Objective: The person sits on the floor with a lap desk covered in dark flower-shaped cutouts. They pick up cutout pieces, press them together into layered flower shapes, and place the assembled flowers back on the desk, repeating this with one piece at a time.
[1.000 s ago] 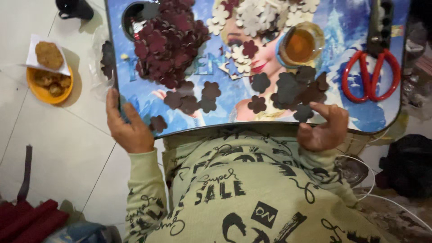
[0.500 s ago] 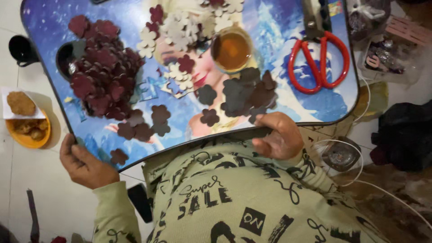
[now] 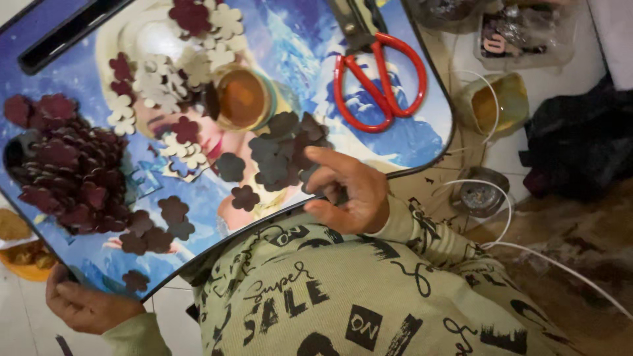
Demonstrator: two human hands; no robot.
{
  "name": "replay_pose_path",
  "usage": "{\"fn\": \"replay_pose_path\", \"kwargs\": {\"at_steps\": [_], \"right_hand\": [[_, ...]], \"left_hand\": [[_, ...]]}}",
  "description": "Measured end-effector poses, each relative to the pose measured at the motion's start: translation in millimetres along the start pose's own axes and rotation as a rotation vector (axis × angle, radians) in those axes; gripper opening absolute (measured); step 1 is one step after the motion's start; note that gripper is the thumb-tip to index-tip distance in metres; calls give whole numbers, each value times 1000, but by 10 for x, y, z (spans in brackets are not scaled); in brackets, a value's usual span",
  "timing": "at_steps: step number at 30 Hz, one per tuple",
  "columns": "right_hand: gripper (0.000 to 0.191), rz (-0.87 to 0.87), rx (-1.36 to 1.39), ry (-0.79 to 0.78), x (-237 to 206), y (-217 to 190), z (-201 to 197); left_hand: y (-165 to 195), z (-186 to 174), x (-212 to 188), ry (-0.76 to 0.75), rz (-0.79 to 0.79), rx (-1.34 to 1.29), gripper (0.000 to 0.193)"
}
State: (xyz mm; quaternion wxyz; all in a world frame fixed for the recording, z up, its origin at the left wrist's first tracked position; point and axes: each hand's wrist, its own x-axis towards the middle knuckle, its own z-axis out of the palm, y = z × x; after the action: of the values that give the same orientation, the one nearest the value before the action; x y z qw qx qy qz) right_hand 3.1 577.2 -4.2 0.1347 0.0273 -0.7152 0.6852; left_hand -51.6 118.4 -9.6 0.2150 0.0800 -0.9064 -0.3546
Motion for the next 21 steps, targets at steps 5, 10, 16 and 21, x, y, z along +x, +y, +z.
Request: {"fn": "replay_pose_path", "kwargs": {"at_steps": [5, 10, 16, 21], "right_hand": [[60, -96, -116, -90, 27, -91, -135], [57, -154, -206, -152, -83, -237, 438], [50, -187, -318, -44, -316, -342, 1134], [40, -432, -504, -23, -338, -195, 1778]], "left_hand": [[-72, 2, -169, -38, 44, -93, 44], [-491, -386, -10, -7, -2, -199, 47], [-858, -923, 214, 3, 0, -232, 53], [-1294, -1248, 481, 56, -66, -332, 55]]}}
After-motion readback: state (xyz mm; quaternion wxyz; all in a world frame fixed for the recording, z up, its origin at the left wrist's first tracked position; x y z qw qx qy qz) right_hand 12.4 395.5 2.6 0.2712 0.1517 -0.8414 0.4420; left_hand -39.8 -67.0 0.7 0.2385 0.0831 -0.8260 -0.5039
